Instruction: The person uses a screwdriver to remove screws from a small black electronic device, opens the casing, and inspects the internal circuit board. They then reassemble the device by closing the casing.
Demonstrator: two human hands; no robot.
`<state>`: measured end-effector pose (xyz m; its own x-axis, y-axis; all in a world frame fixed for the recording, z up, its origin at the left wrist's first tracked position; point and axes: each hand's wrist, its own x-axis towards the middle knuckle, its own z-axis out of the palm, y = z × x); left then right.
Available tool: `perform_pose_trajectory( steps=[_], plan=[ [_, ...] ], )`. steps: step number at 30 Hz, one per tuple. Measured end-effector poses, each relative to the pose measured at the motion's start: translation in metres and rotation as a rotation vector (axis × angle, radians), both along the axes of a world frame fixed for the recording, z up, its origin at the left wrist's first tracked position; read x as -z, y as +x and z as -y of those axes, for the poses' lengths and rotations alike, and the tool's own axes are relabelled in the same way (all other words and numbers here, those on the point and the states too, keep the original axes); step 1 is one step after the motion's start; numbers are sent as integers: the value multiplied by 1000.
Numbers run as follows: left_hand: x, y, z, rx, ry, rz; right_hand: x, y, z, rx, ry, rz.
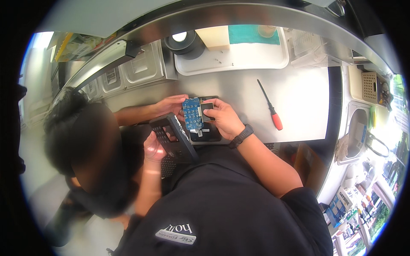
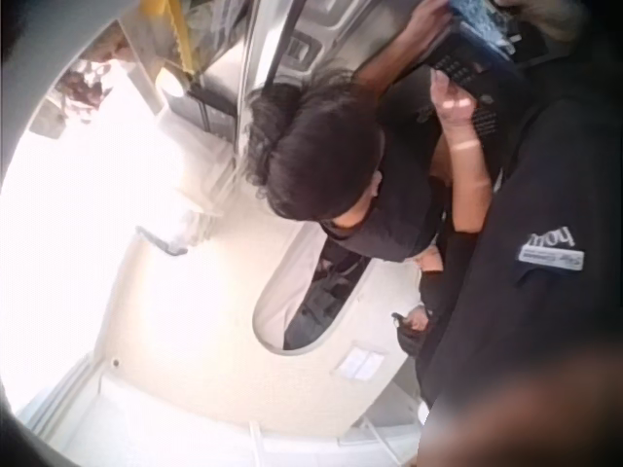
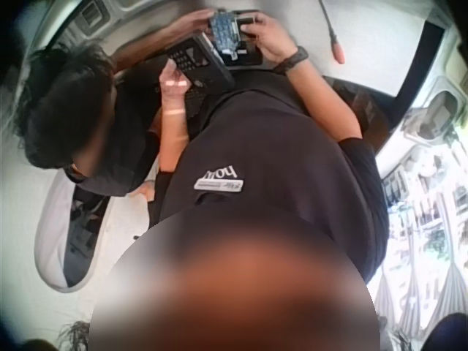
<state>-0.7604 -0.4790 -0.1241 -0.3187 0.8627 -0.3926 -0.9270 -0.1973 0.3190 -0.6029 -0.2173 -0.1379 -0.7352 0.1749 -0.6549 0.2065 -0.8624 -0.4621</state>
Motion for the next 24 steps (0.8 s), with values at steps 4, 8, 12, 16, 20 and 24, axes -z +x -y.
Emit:
perform_pose_trajectory(
  steps=[4, 8, 12, 16, 20, 24],
  plan=[
    [-17, 17, -23, -97, 464, 467, -2, -2, 0, -4, -7, -9],
    [-41, 41, -54, -45, 751, 466, 2, -3, 3, -2, -3, -7],
    [-42, 48, -78, 65, 908, 489, 4, 0, 4, 8, 29, -5],
    [-42, 49, -85, 111, 966, 493, -1, 0, 2, 15, 25, -31],
    [-43, 49, -89, 133, 993, 497, -4, -1, 1, 11, 11, -27],
    [-44, 46, -92, 140, 992, 485, -5, -1, 2, -10, 45, -20]
  ],
)
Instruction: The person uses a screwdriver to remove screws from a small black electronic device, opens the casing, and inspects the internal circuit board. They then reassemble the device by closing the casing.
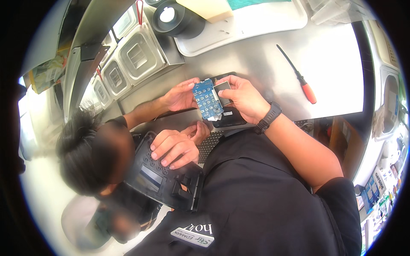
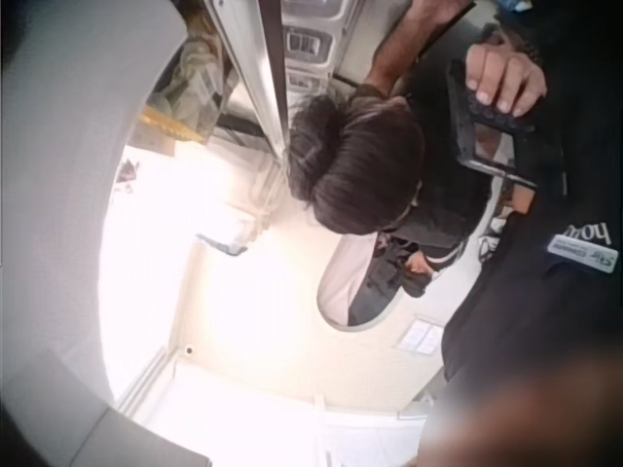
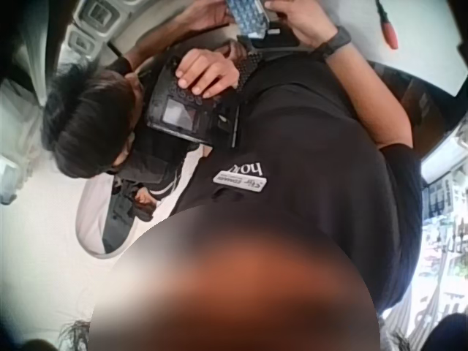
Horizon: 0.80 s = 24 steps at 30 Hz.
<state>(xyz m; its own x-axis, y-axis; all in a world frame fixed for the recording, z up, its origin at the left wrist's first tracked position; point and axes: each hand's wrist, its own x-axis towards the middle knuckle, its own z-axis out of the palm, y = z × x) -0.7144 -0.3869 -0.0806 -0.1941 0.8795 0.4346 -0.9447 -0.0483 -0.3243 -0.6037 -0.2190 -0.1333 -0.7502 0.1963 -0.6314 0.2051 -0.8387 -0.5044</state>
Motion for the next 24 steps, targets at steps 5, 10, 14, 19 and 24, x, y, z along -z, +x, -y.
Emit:
perform_pose_trajectory(
  steps=[5, 10, 14, 19, 24],
  plan=[
    [-2, 1, 1, 3, 14, 2, -1, 0, 1, 23, -15, -11],
    [-2, -1, -3, -4, 5, 3, -2, 0, 3, 11, -11, -5],
    [-3, 1, -1, -4, 0, 5, -1, -2, 4, 13, 8, -14],
    [-3, 0, 1, -8, -15, 2, 1, -3, 5, 30, 0, -4],
    [-3, -1, 0, 0, 6, 0, 2, -3, 5, 28, -8, 0]
  ],
)
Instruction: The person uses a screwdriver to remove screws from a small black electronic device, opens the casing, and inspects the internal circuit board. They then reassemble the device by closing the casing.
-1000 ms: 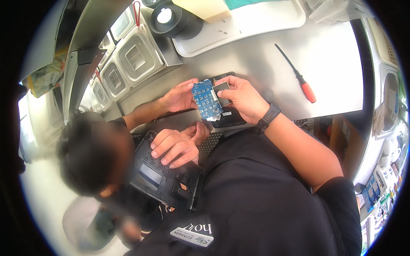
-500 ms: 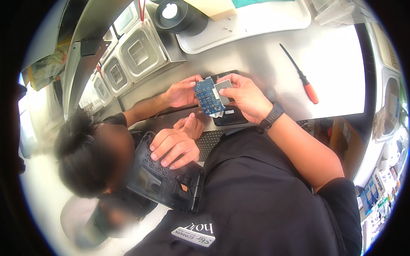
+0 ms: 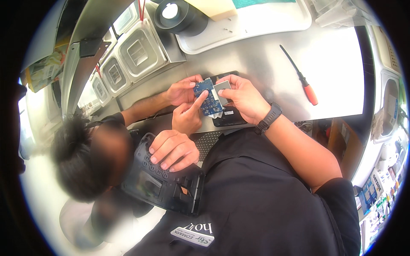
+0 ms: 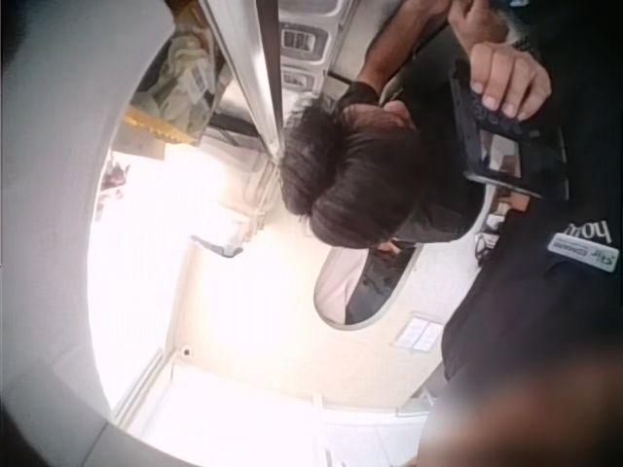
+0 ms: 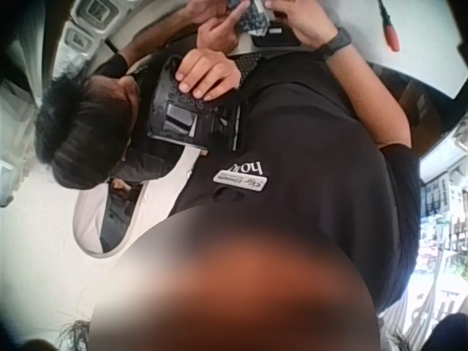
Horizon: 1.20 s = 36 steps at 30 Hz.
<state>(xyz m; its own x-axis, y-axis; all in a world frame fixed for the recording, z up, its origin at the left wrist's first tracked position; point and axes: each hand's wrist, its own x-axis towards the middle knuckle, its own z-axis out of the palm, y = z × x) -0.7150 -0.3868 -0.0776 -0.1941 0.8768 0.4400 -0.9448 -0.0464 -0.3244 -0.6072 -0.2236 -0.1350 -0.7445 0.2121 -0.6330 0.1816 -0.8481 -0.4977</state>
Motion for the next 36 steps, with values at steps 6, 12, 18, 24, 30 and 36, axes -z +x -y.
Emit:
perform_pose_trajectory(
  steps=[6, 12, 18, 24, 30, 36],
  plan=[
    [5, -2, -2, -7, 65, 6, 1, -1, -1, -7, 13, 8],
    [11, -3, -3, -24, 131, 25, 1, -1, -1, -7, -4, 17],
    [7, -4, -4, -12, 128, 26, 1, -1, -1, -4, -10, 10],
    [-9, -6, 0, 8, -34, -30, -2, 0, -1, -3, -14, 6],
    [-2, -5, -6, 11, 58, -14, -1, 1, -1, -6, -18, 9],
    [2, -4, -5, 31, 115, 0, 0, 1, 0, -4, -13, 18]
  ],
)
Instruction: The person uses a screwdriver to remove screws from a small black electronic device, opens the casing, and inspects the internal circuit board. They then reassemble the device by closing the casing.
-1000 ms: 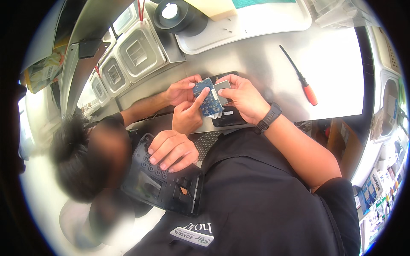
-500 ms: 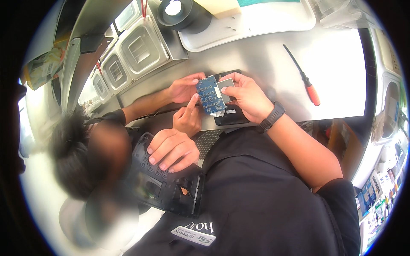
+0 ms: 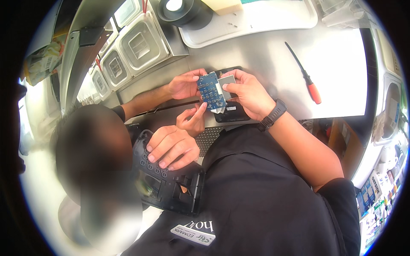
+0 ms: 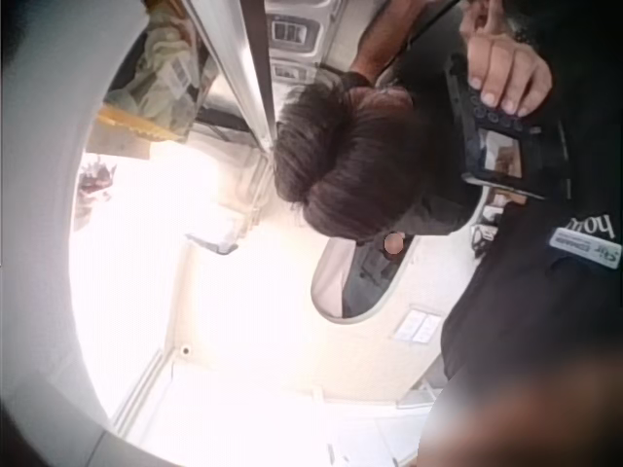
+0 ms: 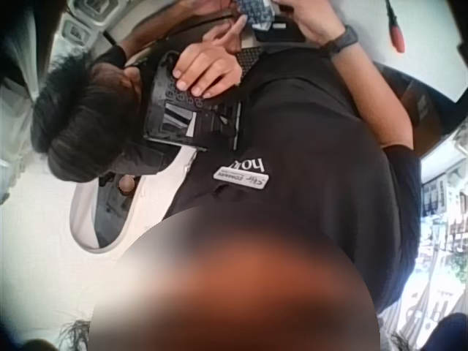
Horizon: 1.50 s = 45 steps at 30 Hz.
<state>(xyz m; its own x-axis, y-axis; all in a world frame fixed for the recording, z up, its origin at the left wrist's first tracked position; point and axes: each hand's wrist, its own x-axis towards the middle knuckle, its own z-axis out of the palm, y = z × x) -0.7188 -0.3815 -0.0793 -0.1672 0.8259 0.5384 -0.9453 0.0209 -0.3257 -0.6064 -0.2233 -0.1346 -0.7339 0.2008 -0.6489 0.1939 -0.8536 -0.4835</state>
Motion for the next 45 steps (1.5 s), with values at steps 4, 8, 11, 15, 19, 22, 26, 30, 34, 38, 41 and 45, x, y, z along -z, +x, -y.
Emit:
perform_pose_trajectory(
  steps=[4, 8, 11, 15, 19, 22, 26, 30, 34, 38, 41, 45],
  plan=[
    [3, 0, -1, 7, 36, 4, -1, 1, 0, 1, -6, 1],
    [6, 0, -2, 19, 74, 5, 0, 2, 0, 2, 10, 12],
    [14, -3, -2, 24, 110, -9, 1, 2, 1, 0, -1, 8],
    [23, -13, 9, -20, -47, -103, 4, 2, 2, 2, -9, 0],
    [-5, -25, 53, -222, -693, -262, 8, 3, 2, 6, -24, -2],
    [-10, -31, 64, -305, -875, -327, 10, 5, 1, 4, -28, 9],
    [-22, -41, 79, -266, -1358, -574, 9, 4, 0, -19, -19, 19],
    [-14, -57, 79, -276, -1299, -540, 7, 2, -1, -15, -18, 14],
    [-14, -55, 78, -271, -1411, -599, 5, 0, -1, -37, 7, 7],
    [-9, -58, 75, -137, -1446, -736, 5, -3, -1, -30, 3, -20],
    [5, -59, 73, -90, -1442, -639, 5, -5, -1, -34, 17, -21],
    [15, -60, 79, -139, -1308, -594, 4, -6, -1, -25, 11, -16]
  ],
)
